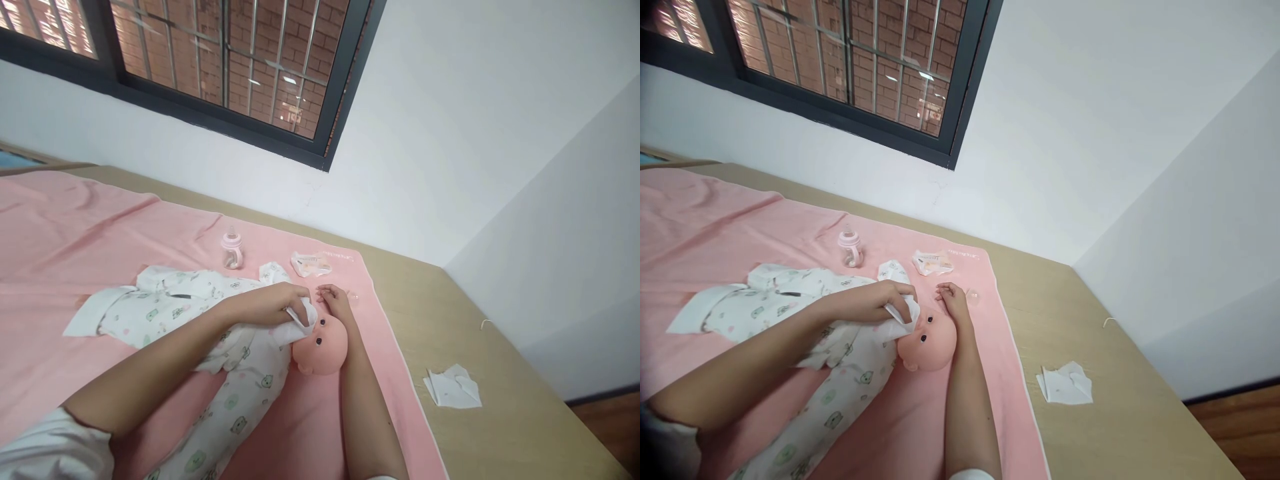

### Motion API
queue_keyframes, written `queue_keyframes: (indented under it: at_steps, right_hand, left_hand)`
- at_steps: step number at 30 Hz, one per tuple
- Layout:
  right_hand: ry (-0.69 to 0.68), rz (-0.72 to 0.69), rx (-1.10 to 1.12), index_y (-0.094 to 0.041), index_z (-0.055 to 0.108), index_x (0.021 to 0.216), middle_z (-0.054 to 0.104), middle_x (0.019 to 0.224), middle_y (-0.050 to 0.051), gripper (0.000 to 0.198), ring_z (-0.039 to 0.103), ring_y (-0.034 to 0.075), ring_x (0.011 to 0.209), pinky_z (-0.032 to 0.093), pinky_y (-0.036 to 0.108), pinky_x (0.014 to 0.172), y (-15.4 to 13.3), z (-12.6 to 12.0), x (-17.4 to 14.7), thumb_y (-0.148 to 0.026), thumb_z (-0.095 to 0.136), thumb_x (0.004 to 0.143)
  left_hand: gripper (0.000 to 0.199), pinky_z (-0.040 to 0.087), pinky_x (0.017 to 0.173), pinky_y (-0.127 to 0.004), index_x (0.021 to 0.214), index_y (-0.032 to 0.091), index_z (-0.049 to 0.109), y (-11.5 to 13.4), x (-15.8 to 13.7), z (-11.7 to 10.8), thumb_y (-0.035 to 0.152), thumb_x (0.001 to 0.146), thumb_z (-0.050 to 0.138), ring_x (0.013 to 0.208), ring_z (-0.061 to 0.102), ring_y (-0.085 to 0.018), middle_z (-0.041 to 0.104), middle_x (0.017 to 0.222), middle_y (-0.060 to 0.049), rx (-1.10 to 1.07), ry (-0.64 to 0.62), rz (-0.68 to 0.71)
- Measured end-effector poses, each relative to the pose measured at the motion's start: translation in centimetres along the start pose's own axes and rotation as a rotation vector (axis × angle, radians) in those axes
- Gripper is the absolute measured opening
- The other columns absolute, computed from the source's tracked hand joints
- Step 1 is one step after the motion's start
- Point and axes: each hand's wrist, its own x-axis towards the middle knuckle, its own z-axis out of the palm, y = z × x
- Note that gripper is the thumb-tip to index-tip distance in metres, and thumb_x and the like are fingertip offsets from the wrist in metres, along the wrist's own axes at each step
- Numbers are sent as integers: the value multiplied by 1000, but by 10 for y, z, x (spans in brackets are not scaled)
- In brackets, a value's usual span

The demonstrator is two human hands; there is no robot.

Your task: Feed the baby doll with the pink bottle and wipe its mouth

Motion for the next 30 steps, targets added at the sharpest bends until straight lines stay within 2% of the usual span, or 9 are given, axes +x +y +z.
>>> queue_keyframes:
  at_steps: [3,7,10,13,18,23,25,27,30]
  right_hand:
    - [5,-10,11,-18,68,88,72,84,5,21,65,14,65,54,33,77,-15,0,-2,-32,61,74]
    - [16,-245,68,-22,69,98,72,104,4,26,67,17,90,53,35,91,-80,4,-13,-38,68,78]
    - [-182,-435,2,-25,70,102,68,115,5,26,64,19,107,51,37,100,-139,16,-37,-42,70,83]
    - [-345,-564,-236,-29,70,109,62,127,4,30,54,21,127,43,41,110,-175,35,-64,-43,74,82]
    - [-233,-593,-566,-26,67,100,59,133,6,19,50,24,129,43,45,109,-183,61,-87,-39,70,86]
    - [-178,-543,-484,-22,64,83,66,119,6,23,59,23,116,46,41,101,-184,66,-85,-44,70,84]
    - [-160,-483,-417,-21,66,83,70,105,5,23,63,22,104,48,37,94,-184,61,-79,-44,70,83]
    - [-115,-374,-369,-20,67,83,71,91,5,25,64,20,88,49,32,80,-181,50,-71,-44,70,82]
    - [-23,-207,-342,-17,66,84,68,80,3,28,59,16,71,43,26,63,-172,27,-54,-43,72,76]
  left_hand:
    - [50,47,80,-21,88,25,80,2,-4,-5,-7,69,47,95,64,-15,63,106,-2,-73,30,43]
    - [43,41,108,-32,87,22,78,-1,-12,-14,-3,74,45,135,46,-24,49,147,-3,30,286,35]
    - [39,35,117,-41,85,22,77,-6,-18,-20,0,75,46,143,37,-25,43,153,-3,147,437,-12]
    - [40,31,119,-45,88,22,77,-9,-23,-27,3,75,45,145,34,-26,42,155,-2,197,476,-55]
    - [42,31,119,-46,91,24,77,-9,-31,-35,5,75,43,146,33,-26,42,155,-1,214,483,-65]
    - [35,42,111,-42,90,23,76,-11,-40,-49,15,84,43,139,43,-26,48,151,-2,184,512,-95]
    - [35,43,109,-40,111,24,71,-17,-46,-57,23,89,45,134,49,-25,53,147,-4,144,557,-125]
    - [48,43,109,-41,138,24,55,-29,-54,-65,33,92,48,131,52,-25,56,143,-7,96,647,-175]
    - [68,45,106,-42,152,22,34,-58,-69,-78,44,89,53,126,56,-26,56,142,-11,-16,772,-323]
